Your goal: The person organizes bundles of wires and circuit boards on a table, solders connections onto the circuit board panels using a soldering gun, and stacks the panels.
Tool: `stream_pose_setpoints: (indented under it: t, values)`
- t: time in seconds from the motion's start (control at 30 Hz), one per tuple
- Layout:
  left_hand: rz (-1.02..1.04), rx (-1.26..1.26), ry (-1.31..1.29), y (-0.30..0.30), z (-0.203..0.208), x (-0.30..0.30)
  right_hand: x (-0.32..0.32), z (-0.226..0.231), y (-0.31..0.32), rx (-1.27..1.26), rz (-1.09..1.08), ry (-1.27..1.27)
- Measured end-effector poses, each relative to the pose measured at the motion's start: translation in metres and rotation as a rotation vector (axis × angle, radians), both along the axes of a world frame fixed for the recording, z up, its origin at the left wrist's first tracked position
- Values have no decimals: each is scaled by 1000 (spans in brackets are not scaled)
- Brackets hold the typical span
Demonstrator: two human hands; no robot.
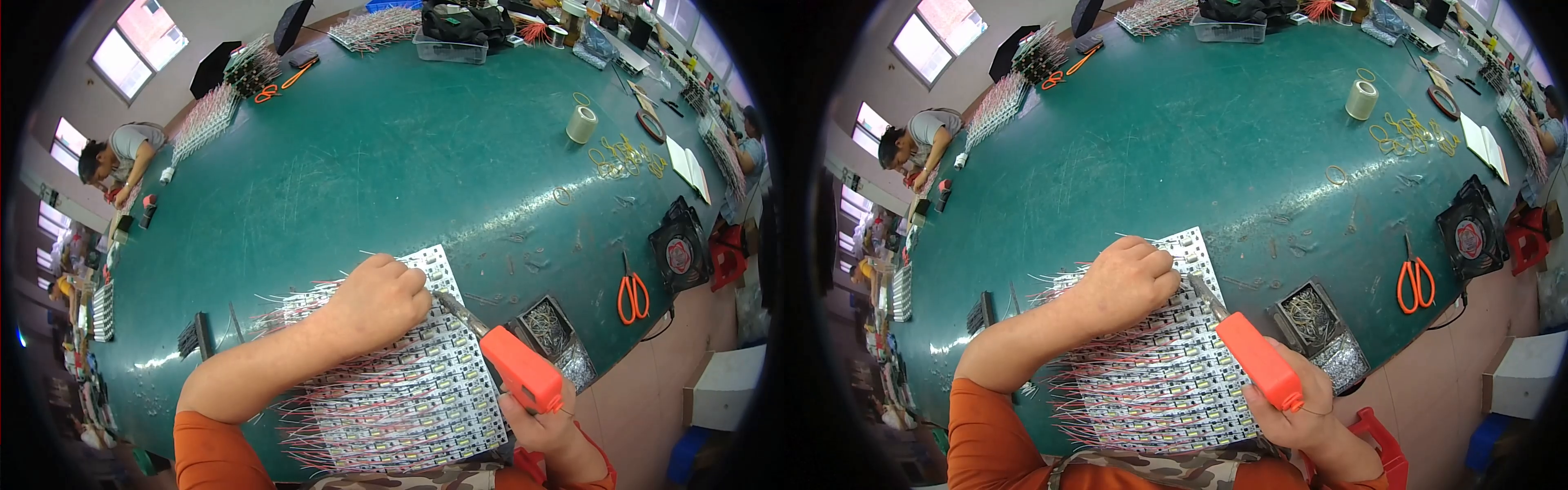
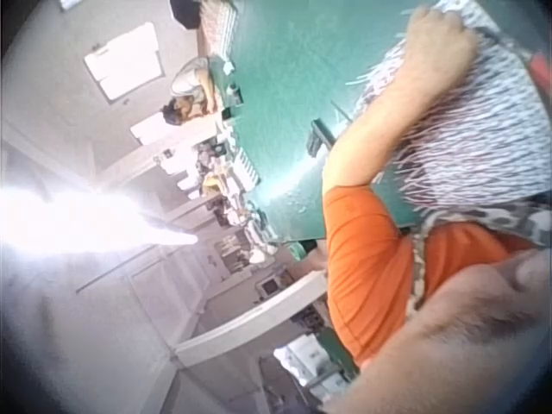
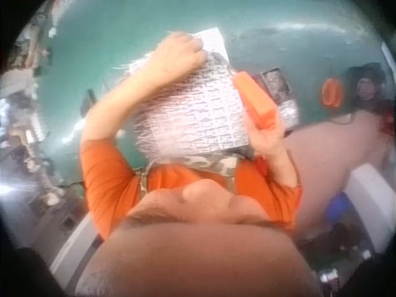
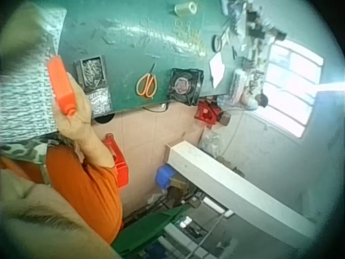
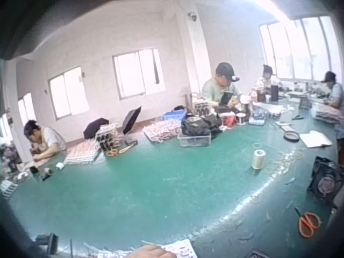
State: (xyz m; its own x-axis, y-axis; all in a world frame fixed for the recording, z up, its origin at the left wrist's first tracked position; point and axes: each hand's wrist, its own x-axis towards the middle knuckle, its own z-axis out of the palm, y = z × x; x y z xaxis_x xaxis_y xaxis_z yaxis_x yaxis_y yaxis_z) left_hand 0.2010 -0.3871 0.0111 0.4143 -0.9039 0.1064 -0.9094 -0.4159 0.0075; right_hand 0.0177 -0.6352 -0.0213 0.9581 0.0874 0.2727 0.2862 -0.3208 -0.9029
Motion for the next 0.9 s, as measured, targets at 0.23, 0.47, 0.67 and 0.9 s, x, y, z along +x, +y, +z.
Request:
stream_pose_setpoints:
  t: [0.23, 0.47, 0.67, 0.9]
  values:
    - [-4, 6, -5, 0, -1, 1, 1, 4, 0, -38, 4, -39]
    - [-6, 7, -13, -1, 0, 1, -6, 1, -3, -1, -26, -12]
    - [-7, 11, -34, 0, -2, -2, -13, -3, -4, 42, -41, 9]
    - [68, -86, -50, 2, -4, -9, -19, 6, -8, 56, -57, 47]
